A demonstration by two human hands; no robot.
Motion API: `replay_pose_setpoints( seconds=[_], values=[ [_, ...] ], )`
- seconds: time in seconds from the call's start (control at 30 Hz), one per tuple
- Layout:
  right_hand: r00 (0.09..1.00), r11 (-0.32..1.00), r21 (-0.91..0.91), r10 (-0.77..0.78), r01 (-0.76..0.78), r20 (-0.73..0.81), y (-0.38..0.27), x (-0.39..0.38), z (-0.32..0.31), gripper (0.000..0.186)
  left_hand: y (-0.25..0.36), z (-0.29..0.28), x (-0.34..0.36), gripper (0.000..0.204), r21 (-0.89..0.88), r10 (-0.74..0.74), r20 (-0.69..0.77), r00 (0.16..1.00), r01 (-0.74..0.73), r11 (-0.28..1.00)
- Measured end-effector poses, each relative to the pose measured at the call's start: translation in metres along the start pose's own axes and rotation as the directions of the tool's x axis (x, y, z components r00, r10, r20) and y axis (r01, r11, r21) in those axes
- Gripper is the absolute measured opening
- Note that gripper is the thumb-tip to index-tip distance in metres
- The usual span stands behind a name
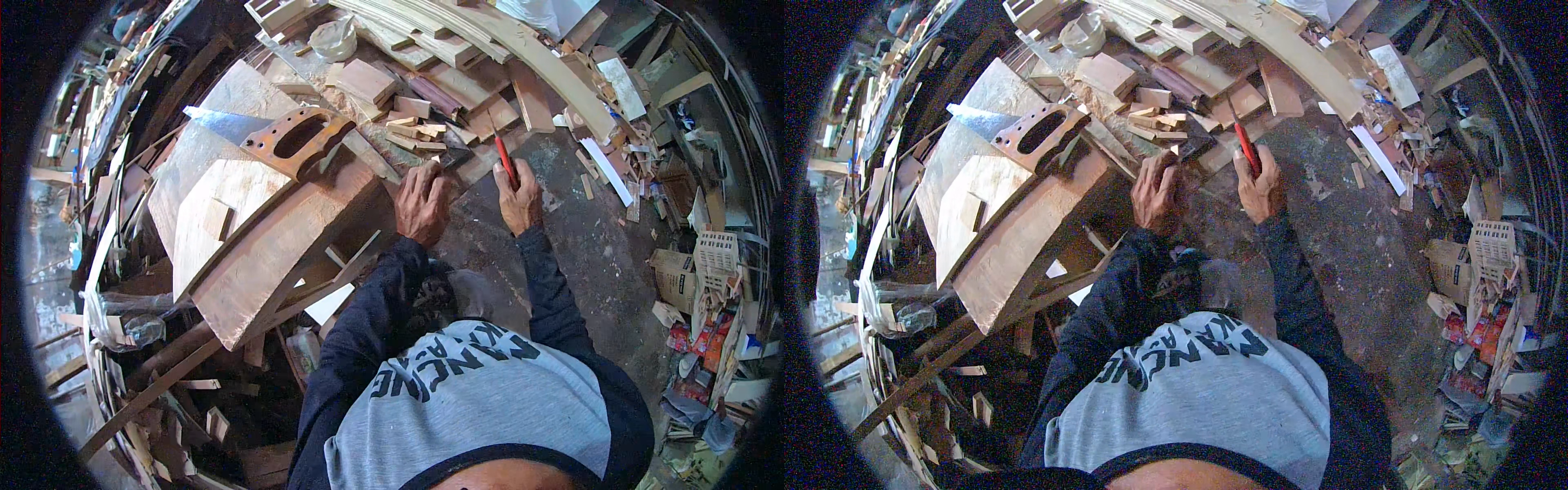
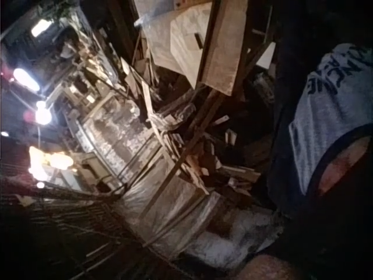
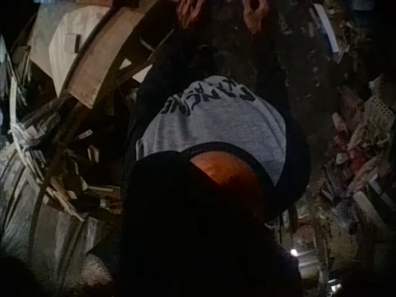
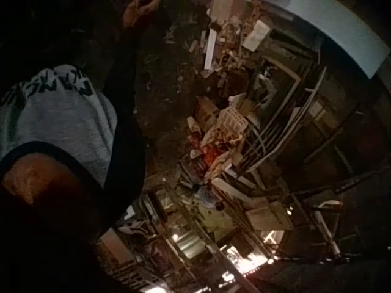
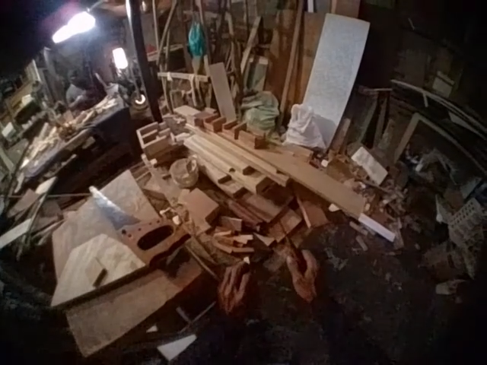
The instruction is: The person cuts wood blocks and wood boards into wood scraps using a utility knife and a hand saw.
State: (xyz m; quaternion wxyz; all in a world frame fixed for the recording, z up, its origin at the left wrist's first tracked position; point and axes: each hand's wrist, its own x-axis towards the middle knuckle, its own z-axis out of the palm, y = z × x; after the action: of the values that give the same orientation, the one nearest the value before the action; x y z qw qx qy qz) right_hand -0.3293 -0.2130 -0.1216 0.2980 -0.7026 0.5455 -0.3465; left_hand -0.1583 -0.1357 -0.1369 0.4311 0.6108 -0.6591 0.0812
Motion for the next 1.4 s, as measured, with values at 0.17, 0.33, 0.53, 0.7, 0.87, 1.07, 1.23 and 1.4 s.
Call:
replay_pose_setpoints(
  seconds=[0.17,0.33,0.53,0.7,0.87,1.07,1.23,1.4],
  values=[
    [1.000,0.999,-0.050,-0.005,0.006,0.022,0.005,0.017,0.001,0.034,-0.001,-0.001,0.002,0.029,-0.006,-0.129,0.074,0.989,0.129,0.992],
    [0.986,0.979,-0.135,-0.159,0.152,-0.041,0.005,0.034,0.010,0.035,-0.005,-0.005,-0.001,0.026,0.027,-0.161,0.137,0.977,0.159,0.987],
    [0.998,0.970,-0.236,-0.067,0.064,-0.005,-0.003,0.058,0.012,0.035,-0.005,0.001,0.001,0.022,0.073,-0.247,0.065,0.967,0.242,0.968],
    [0.996,0.978,-0.193,-0.087,0.082,-0.015,0.008,0.075,0.031,0.036,-0.010,0.005,0.006,0.020,0.139,-0.250,0.028,0.968,0.244,0.960],
    [0.992,1.000,-0.030,-0.011,0.007,-0.128,-0.010,0.086,0.043,0.030,-0.011,0.002,0.006,0.026,0.115,-0.275,0.096,0.957,0.264,0.958],
    [0.990,0.984,0.128,0.109,-0.120,0.092,-0.027,0.100,0.042,0.037,-0.013,-0.003,-0.001,0.032,0.157,-0.249,0.042,0.968,0.239,0.958],
    [0.988,0.914,-0.379,-0.119,0.147,0.097,-0.009,0.124,0.044,0.049,0.021,-0.030,0.014,0.037,0.061,-0.158,-0.021,0.987,0.159,0.985],
    [0.995,0.927,-0.367,0.092,-0.073,0.035,-0.019,0.136,0.053,0.042,0.039,-0.073,0.006,0.037,-0.031,-0.188,-0.015,0.982,0.187,0.982]
  ],
)
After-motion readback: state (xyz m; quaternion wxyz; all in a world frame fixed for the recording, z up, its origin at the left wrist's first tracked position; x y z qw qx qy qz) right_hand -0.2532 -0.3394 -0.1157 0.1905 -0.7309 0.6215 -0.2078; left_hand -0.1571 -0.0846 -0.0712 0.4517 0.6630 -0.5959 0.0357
